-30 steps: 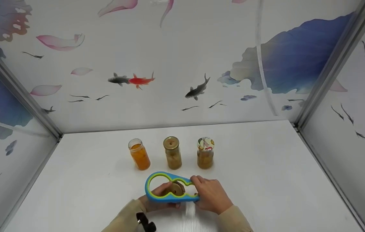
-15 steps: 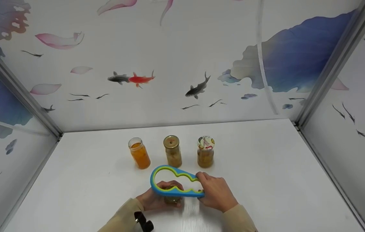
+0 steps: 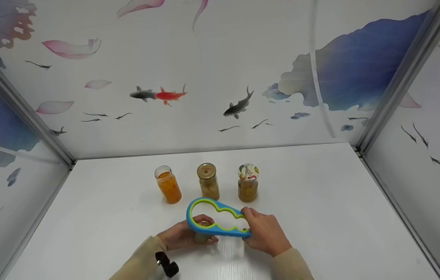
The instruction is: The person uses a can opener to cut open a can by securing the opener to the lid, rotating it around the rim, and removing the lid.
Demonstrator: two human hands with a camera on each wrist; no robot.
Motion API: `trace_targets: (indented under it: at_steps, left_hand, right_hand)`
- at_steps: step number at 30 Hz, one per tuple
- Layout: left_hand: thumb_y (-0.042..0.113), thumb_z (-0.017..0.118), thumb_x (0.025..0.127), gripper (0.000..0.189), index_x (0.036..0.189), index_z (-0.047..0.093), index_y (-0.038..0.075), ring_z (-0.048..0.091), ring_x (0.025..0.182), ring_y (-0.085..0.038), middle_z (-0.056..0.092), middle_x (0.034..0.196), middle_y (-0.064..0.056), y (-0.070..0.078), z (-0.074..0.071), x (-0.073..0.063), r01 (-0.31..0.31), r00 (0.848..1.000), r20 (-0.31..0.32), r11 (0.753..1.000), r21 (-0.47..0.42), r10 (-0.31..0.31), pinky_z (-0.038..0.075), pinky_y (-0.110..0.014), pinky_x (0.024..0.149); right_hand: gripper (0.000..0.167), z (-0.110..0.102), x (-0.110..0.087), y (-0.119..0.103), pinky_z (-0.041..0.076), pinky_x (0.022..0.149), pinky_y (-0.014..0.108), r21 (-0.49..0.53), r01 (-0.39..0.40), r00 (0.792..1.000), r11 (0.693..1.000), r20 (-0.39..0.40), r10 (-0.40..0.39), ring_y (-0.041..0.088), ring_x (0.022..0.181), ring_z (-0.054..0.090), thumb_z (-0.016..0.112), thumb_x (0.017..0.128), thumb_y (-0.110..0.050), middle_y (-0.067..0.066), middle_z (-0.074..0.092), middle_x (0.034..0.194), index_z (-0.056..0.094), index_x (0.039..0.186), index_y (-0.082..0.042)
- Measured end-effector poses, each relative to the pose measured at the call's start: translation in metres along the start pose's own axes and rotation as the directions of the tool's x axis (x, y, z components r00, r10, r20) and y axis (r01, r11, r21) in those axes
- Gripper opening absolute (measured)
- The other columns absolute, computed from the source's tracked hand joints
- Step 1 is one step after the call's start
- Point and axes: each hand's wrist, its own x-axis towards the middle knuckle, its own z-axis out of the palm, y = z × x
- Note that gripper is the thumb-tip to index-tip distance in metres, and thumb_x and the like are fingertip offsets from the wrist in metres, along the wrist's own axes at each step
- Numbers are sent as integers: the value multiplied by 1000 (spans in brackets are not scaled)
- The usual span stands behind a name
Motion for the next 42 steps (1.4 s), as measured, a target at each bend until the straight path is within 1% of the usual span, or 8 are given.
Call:
trace_targets:
  at_steps: [7,12,14,19,20,29,35,42]
  left_hand:
    - [13,51,95,23,116,61,9,62,108,-31,62,119,-16,6,-5,-3,-13,999,-28,990,140,17,43,-47,100]
    - [13,52,94,29,122,56,5,59,108,-28,62,115,-14,14,-10,-7,0,997,-70,964,265,19,44,-43,100]
    - [12,53,93,32,124,56,4,58,105,-24,61,114,-10,18,-12,-10,10,995,-99,922,386,31,45,-38,98]
    - [16,59,89,37,126,56,11,55,106,-19,55,120,-2,29,-16,-18,60,986,-157,752,657,59,47,-32,89]
    - [16,60,89,37,126,56,12,55,109,-19,55,122,-2,31,-17,-19,65,985,-161,730,680,62,47,-33,90]
    - [12,71,85,35,118,60,19,47,119,-23,57,119,7,40,-26,-28,98,977,-195,636,766,85,31,-49,108]
    - [12,74,83,34,114,63,20,47,116,-22,57,116,8,46,-33,-33,116,968,-220,558,822,124,34,-47,105]
    - [11,75,82,34,113,63,17,47,115,-25,56,115,5,52,-47,-41,142,943,-266,476,868,203,36,-50,103]
  right_hand:
    - [57,-3,0,0,56,71,40,4,-26,1000,1000,0,26,13,69,58,86,69,-16,4,67,94,52,116,-12]
    - [57,-3,-1,2,56,72,39,20,-39,999,999,-5,39,12,69,56,85,70,-16,3,66,94,53,116,-13]
    - [56,-3,-1,2,56,71,38,27,-46,999,999,-2,46,11,68,55,85,70,-17,2,66,92,53,115,-13]
    - [56,-1,-1,4,56,70,36,25,-55,998,998,-5,55,10,67,54,86,69,-17,1,65,90,53,114,-12]
    - [56,0,-1,4,56,70,36,23,-57,998,998,-6,57,10,68,54,86,69,-17,1,65,91,54,114,-12]
    - [57,1,-3,6,54,66,34,-11,-45,999,999,-30,44,10,65,54,87,67,-18,1,65,88,53,113,-11]
    - [57,1,-4,7,55,69,37,5,-66,998,998,-15,66,12,67,55,87,67,-17,2,65,90,54,113,-11]
    - [57,2,-6,6,55,75,42,37,-128,991,991,31,127,14,70,56,87,68,-17,4,66,95,54,115,-12]
